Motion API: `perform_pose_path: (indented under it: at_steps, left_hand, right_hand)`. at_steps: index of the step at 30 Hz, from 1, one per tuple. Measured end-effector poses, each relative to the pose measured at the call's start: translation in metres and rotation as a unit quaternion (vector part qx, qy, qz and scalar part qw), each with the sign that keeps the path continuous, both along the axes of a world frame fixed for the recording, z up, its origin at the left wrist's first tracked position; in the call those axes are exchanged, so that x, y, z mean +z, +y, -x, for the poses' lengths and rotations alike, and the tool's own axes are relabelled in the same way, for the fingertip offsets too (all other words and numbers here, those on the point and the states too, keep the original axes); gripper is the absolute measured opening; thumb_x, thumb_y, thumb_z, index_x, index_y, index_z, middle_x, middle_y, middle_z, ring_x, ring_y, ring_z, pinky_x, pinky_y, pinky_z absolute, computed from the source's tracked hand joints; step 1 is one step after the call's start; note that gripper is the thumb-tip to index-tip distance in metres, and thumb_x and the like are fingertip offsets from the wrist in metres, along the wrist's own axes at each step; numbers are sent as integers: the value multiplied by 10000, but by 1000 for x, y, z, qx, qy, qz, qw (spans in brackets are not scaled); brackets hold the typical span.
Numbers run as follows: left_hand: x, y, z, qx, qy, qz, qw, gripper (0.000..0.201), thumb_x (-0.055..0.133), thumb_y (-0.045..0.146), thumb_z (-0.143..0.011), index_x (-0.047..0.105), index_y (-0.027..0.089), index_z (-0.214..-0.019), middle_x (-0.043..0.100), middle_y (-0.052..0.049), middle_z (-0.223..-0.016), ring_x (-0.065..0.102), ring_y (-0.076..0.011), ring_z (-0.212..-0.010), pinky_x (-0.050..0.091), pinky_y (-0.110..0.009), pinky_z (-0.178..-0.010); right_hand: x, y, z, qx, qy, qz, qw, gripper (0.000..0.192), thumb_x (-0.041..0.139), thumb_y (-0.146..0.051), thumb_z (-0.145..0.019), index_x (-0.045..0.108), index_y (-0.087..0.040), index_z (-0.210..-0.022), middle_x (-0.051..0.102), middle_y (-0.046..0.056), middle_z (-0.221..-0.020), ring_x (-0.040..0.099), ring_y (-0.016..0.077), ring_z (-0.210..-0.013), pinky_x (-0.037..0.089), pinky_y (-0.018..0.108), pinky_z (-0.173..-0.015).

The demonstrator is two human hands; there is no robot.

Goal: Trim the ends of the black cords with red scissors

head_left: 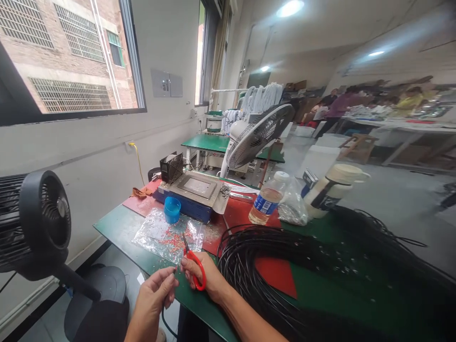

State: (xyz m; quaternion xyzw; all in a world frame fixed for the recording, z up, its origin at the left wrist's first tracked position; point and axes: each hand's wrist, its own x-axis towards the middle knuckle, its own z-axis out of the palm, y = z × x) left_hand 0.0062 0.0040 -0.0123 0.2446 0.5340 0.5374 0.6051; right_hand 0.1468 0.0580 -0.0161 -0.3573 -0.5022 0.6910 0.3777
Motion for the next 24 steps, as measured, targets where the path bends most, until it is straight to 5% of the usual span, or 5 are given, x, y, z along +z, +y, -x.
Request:
perform_pose_path:
  at_steps: [9, 13, 16, 20, 24]
  left_hand:
    - [-2, -2, 0, -86, 21, -42, 995, 224, 664, 367, -683, 699, 174, -792, 587, 6, -587, 386, -79, -511, 335, -227, -530]
    - [2, -2, 1, -130, -1, -64, 989, 201, 596, 338, -751, 697, 184, -832, 600, -5, -634, 465, -108, -595, 391, -236, -608]
    - [5, -2, 0, -143, -31, -61, 987, 188, 569, 328, -773, 688, 184, -786, 609, -15, -675, 491, -114, -644, 414, -235, -674]
    - [9, -1, 0, -130, -1, -36, 991, 244, 592, 363, -749, 653, 139, -673, 501, 16, -563, 279, -50, -468, 268, -190, -462]
    - [10, 0, 2, -155, 19, -36, 987, 288, 584, 389, -745, 626, 120, -652, 401, 45, -507, 146, -38, -443, 113, -221, -433]
  right_hand:
    - [1, -2, -4, 128, 70, 106, 984, 435, 690, -509, -629, 561, -98, -569, 476, -33, -397, 402, 52, -302, 233, 160, -285]
    - [-1, -5, 0, 114, 78, 179, 974, 387, 687, -466, -612, 574, -96, -598, 477, -42, -410, 388, 45, -287, 207, 150, -262]
    - [-2, -6, 1, 106, 83, 161, 978, 433, 666, -522, -633, 561, -104, -593, 470, -45, -409, 391, 46, -287, 217, 151, -263]
    - [-5, -5, 1, 108, 77, 130, 983, 489, 643, -590, -644, 547, -115, -578, 474, -40, -399, 395, 53, -288, 229, 161, -267]
    - [-5, -4, -1, 114, 52, 130, 984, 495, 633, -597, -651, 547, -117, -568, 472, -42, -387, 400, 56, -273, 234, 157, -261]
